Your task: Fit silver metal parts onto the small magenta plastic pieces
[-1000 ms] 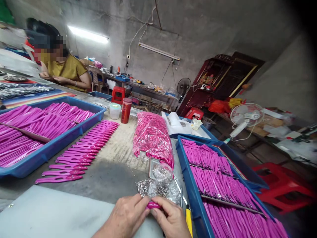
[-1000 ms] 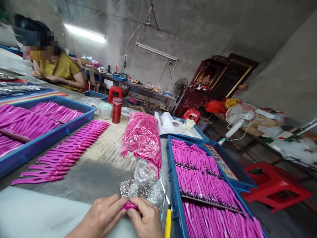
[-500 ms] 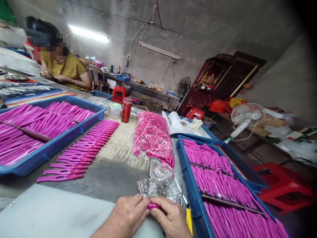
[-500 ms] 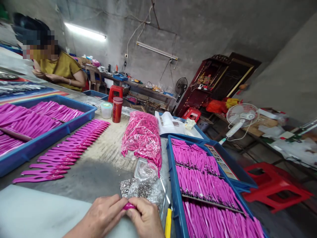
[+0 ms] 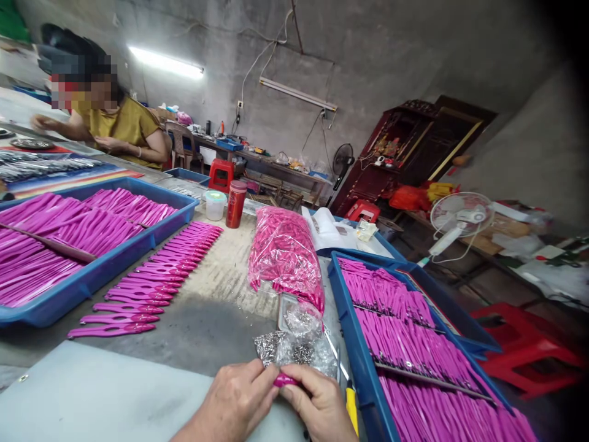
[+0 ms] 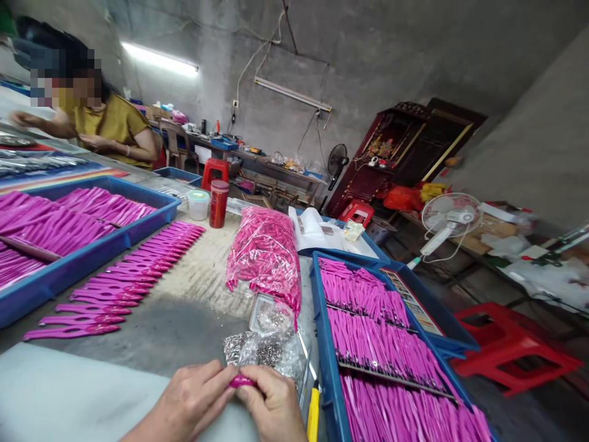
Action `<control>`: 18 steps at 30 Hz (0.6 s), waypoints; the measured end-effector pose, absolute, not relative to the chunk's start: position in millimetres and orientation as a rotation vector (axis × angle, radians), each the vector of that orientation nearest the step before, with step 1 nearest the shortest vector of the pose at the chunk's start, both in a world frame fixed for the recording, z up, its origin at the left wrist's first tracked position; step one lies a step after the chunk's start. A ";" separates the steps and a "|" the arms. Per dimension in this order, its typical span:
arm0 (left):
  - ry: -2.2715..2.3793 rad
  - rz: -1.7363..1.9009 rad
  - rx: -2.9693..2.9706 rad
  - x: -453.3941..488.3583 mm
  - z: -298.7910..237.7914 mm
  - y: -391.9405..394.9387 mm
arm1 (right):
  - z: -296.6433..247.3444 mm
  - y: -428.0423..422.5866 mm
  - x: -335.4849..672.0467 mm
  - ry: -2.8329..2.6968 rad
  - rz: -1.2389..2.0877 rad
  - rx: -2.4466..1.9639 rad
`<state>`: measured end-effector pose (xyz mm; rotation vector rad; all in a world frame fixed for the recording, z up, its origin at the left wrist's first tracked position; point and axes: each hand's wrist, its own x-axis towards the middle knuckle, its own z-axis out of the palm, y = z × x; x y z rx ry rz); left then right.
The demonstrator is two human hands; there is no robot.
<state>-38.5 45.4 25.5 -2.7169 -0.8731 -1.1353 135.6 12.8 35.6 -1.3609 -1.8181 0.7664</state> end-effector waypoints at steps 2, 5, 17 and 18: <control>-0.861 -1.117 -2.744 -39.4 26.7 44.9 | 35.5 13.7 137.7 -1.856 0.778 -1.343; -0.878 -1.103 -2.744 -39.4 26.6 43.8 | 34.4 14.0 138.9 -1.859 0.786 -1.345; -0.908 -1.096 -2.733 -37.4 19.7 45.1 | 29.7 14.8 140.0 -1.845 0.793 -1.362; -0.903 -1.088 -2.743 -37.7 20.1 45.0 | 29.7 14.9 140.4 -1.848 0.802 -1.359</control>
